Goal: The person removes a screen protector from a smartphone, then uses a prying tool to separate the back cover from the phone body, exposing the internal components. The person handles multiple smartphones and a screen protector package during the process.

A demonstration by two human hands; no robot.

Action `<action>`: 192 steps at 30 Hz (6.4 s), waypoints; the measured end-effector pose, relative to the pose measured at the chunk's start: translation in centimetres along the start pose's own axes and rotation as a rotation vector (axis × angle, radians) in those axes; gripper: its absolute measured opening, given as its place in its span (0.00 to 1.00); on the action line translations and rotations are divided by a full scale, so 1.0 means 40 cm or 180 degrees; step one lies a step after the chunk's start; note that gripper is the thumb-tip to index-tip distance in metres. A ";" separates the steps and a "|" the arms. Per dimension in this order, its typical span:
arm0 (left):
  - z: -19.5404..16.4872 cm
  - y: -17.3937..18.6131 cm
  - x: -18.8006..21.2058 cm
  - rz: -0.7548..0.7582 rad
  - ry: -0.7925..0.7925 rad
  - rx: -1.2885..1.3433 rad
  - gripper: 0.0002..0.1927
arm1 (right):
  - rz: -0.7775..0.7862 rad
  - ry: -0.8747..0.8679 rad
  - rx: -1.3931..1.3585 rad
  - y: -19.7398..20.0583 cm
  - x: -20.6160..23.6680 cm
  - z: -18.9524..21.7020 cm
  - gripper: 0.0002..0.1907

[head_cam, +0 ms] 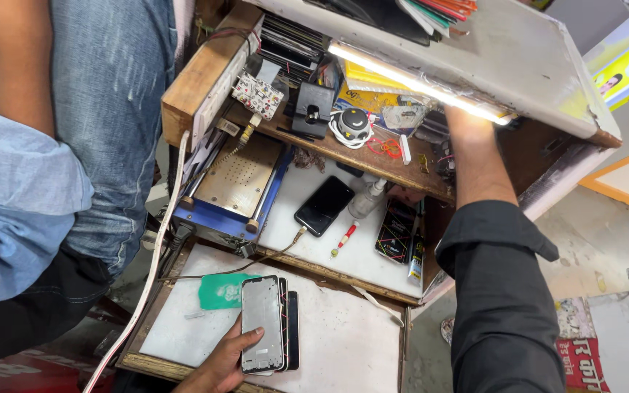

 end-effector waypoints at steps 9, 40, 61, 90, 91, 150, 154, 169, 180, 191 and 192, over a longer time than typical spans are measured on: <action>0.005 -0.001 0.028 -0.0221 0.0133 -0.0156 0.45 | -0.0098 -0.0010 0.0494 0.106 0.185 0.021 0.17; 0.057 0.099 0.101 0.0440 -0.0336 0.0452 0.32 | 0.0923 0.0151 -0.2378 0.346 1.525 0.376 0.29; -0.024 0.049 0.112 0.0284 -0.0451 -0.0024 0.37 | 0.2406 -0.2355 -0.4983 0.256 1.577 0.440 0.33; 0.003 0.058 0.042 0.0035 -0.0465 -0.0357 0.31 | 0.2871 -0.3692 -0.5720 0.170 1.590 0.424 0.26; 0.002 0.058 0.043 -0.0005 -0.0488 -0.0347 0.31 | 0.2811 -0.3647 -0.5715 0.168 1.593 0.428 0.26; 0.021 0.050 0.045 0.0208 -0.0132 -0.0539 0.44 | 0.0033 -0.0109 0.0203 0.132 0.173 0.010 0.19; 0.007 0.037 0.067 0.0116 0.0057 -0.0614 0.45 | -0.0698 0.0362 0.0135 0.184 0.189 0.024 0.19; -0.003 0.047 0.042 0.0121 -0.0025 -0.0572 0.46 | -0.0628 -0.0917 -0.1190 0.149 0.221 -0.096 0.19; -0.015 0.045 0.053 0.0056 0.0047 -0.0571 0.45 | -0.0481 -0.1028 -0.0966 0.204 0.219 -0.043 0.22; -0.018 0.062 0.048 0.0174 -0.0031 -0.0472 0.46 | -0.0345 -0.0529 -0.0939 0.142 0.165 -0.039 0.28; -0.019 0.063 0.049 0.0169 -0.0014 -0.0531 0.46 | -0.0203 -0.0463 -0.1114 0.109 0.143 -0.050 0.28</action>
Point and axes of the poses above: each hand's wrist, its own x-axis away from the middle knuckle, its own y-axis out of the back of the hand, z = x × y, the point moved 7 cm from there along -x, towards the middle knuckle, and after that the axes turned 10 degrees about -y, right-handed, at the moved point
